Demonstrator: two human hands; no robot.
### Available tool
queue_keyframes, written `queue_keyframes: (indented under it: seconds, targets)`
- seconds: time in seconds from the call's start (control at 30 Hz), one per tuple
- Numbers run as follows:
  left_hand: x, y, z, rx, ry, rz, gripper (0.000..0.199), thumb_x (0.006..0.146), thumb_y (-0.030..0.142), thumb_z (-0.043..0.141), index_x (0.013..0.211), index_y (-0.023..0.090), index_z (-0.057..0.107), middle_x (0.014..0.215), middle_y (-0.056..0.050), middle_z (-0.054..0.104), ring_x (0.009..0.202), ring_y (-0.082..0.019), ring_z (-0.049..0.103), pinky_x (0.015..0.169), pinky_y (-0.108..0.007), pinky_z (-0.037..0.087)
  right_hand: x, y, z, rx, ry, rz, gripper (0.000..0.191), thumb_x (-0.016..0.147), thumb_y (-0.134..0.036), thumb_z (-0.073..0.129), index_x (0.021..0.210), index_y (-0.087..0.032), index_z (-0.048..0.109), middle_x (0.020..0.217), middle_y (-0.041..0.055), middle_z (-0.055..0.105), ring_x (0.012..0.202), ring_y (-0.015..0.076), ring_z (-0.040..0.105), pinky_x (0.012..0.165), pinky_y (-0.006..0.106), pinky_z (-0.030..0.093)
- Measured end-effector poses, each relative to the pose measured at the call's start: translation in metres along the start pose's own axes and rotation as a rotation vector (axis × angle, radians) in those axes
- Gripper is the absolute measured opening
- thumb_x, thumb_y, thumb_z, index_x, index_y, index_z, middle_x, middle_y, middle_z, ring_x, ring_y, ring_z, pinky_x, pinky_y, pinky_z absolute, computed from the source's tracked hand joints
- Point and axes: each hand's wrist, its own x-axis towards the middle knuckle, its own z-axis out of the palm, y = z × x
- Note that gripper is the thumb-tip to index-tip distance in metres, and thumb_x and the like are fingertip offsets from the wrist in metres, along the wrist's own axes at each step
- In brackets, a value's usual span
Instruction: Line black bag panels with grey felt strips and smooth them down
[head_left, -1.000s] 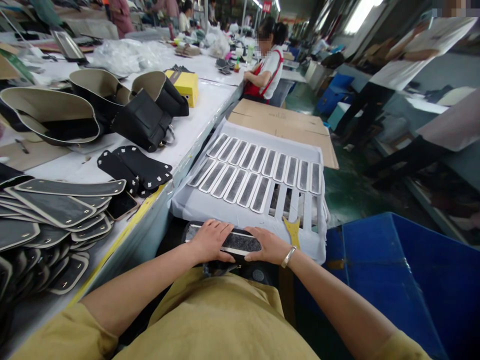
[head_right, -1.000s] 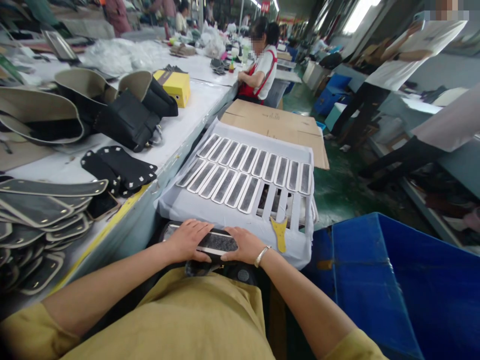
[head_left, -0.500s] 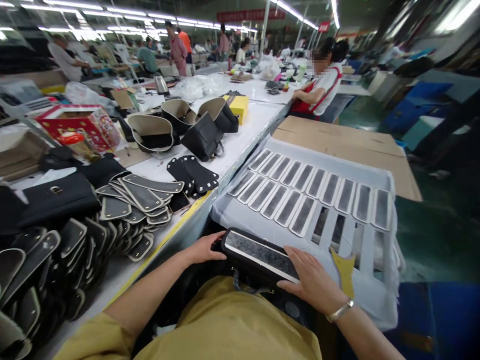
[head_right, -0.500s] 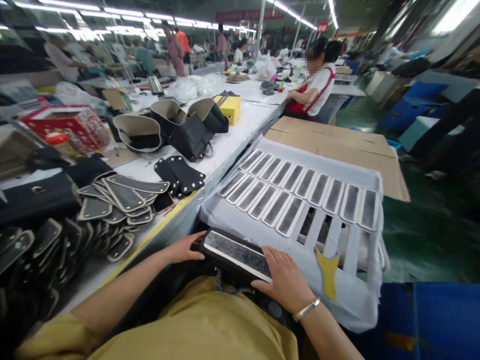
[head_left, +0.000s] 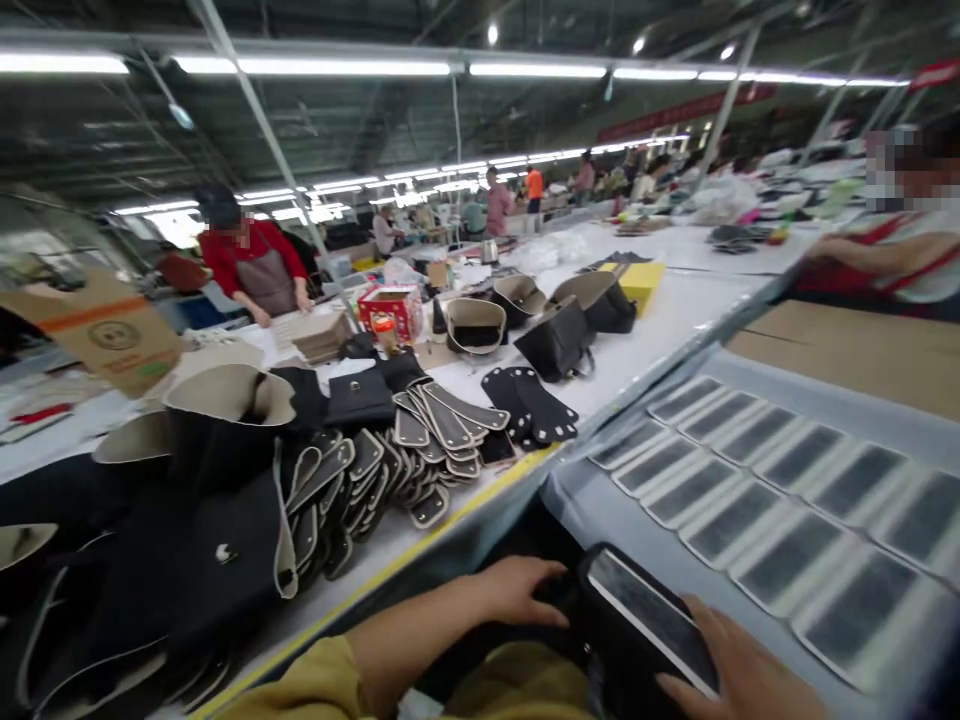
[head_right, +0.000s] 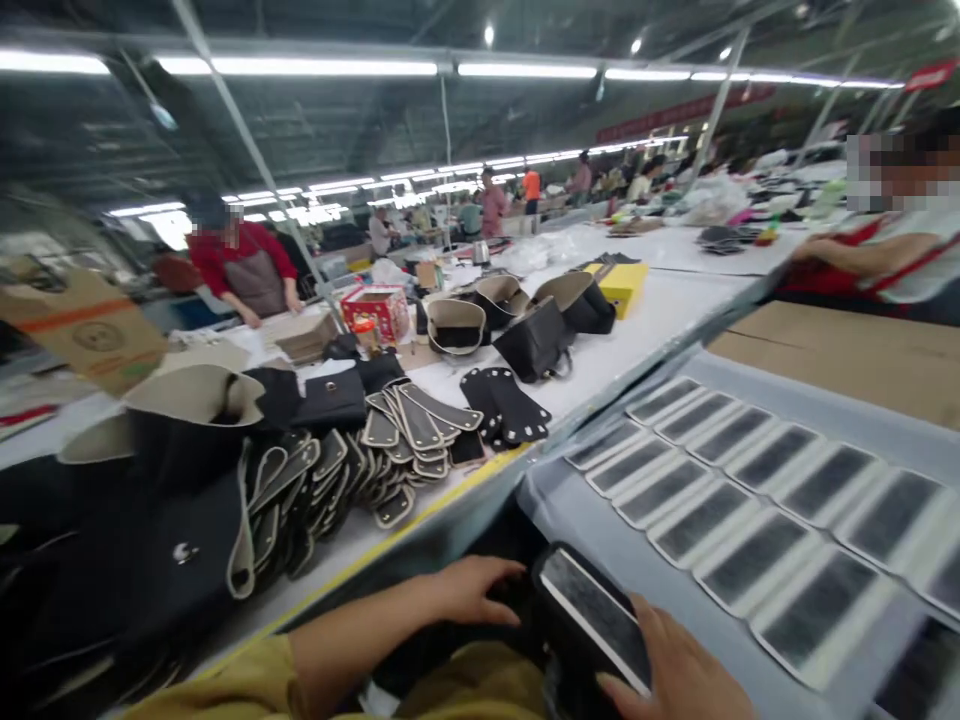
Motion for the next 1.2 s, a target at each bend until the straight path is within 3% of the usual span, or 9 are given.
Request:
queue_keyframes:
  seconds: [0.1,0.2,0.3,0.43,0.53,0.7,0.83,1.03,1.2]
  targets:
    - [-0.011,0.004,-0.010,0.167,0.193,0.048,0.095,0.064,0.051,0.069,0.141,0.019,0.022,0.142,-0.014,0.033,0.125,-0.027,0.039,0.104,-0.041,0.032,0.007,-0.030,-0.038,0.014,-0.208,0.040,0.080,0.064,-0.052,0.062,0.129,-0.008,0.044,0.124,0.0202,0.053,0.114,0.0325,0.051,0.098,0.045,0.039]
    - [0.007,0.013,-0.019,0.412,0.229,0.231,0.106,0.060,0.050,0.072,0.142,0.016,0.015,0.148,-0.014,0.019,0.136,-0.026,0.017,0.110,-0.040,0.017,-0.005,-0.032,-0.067,0.020,-0.281,0.107,0.099,0.057,-0.057,0.067,0.135,-0.006,0.034,0.136,0.0209,0.041,0.124,0.0317,0.040,0.103,0.043,0.032]
    - [0.037,0.034,-0.024,0.590,0.100,0.401,0.109,0.055,0.053,0.073,0.142,0.019,0.016,0.149,-0.012,0.018,0.136,-0.030,0.012,0.110,-0.046,0.010,-0.044,-0.026,-0.076,-0.038,-0.231,0.180,0.111,0.048,-0.052,0.075,0.137,-0.004,0.030,0.139,0.0225,0.035,0.126,0.0341,0.034,0.105,0.045,0.029]
    - [0.069,0.058,-0.035,0.587,-0.187,0.432,0.106,0.052,0.047,0.075,0.139,0.016,0.023,0.144,-0.015,0.029,0.130,-0.029,0.030,0.107,-0.041,0.021,-0.072,-0.023,-0.070,-0.014,-0.188,0.243,0.098,0.054,-0.037,0.074,0.137,-0.005,0.030,0.137,0.0217,0.037,0.127,0.0329,0.033,0.105,0.044,0.026]
    - [0.091,0.064,-0.049,0.493,-0.264,0.378,0.101,0.053,0.041,0.076,0.138,0.015,0.027,0.142,-0.014,0.034,0.127,-0.026,0.035,0.106,-0.033,0.026,-0.056,-0.012,-0.073,0.053,-0.210,0.272,0.095,0.056,-0.037,0.072,0.137,-0.007,0.031,0.137,0.0196,0.039,0.126,0.0317,0.034,0.106,0.043,0.025]
    - [0.128,0.070,-0.065,0.485,-0.254,0.313,0.103,0.048,0.040,0.078,0.136,0.013,0.032,0.138,-0.014,0.039,0.124,-0.026,0.041,0.102,-0.030,0.032,-0.017,0.017,-0.098,0.092,-0.286,0.331,0.101,0.050,-0.040,0.077,0.136,-0.007,0.034,0.135,0.0186,0.042,0.121,0.0302,0.042,0.103,0.036,0.031]
    - [0.152,0.073,-0.070,0.475,-0.211,0.284,0.100,0.049,0.034,0.078,0.136,0.014,0.033,0.139,-0.013,0.040,0.124,-0.026,0.041,0.102,-0.029,0.033,0.003,0.036,-0.112,0.103,-0.351,0.389,0.107,0.047,-0.043,0.078,0.138,-0.010,0.032,0.138,0.0166,0.040,0.123,0.0299,0.041,0.104,0.035,0.031]
    - [0.177,0.071,-0.075,0.482,-0.210,0.263,0.103,0.045,0.026,0.079,0.136,0.017,0.032,0.138,-0.011,0.041,0.124,-0.027,0.041,0.101,-0.030,0.035,0.022,0.058,-0.122,0.154,-0.423,0.426,0.110,0.045,-0.048,0.078,0.140,-0.020,0.030,0.141,0.0100,0.038,0.126,0.0286,0.038,0.105,0.035,0.030]
    - [0.186,0.072,-0.080,0.489,-0.238,0.251,0.104,0.043,0.027,0.080,0.136,0.018,0.034,0.136,-0.010,0.044,0.123,-0.029,0.042,0.099,-0.031,0.037,0.026,0.055,-0.134,0.172,-0.402,0.452,0.100,0.051,-0.048,0.076,0.137,-0.017,0.036,0.139,0.0118,0.040,0.125,0.0293,0.038,0.104,0.035,0.029]
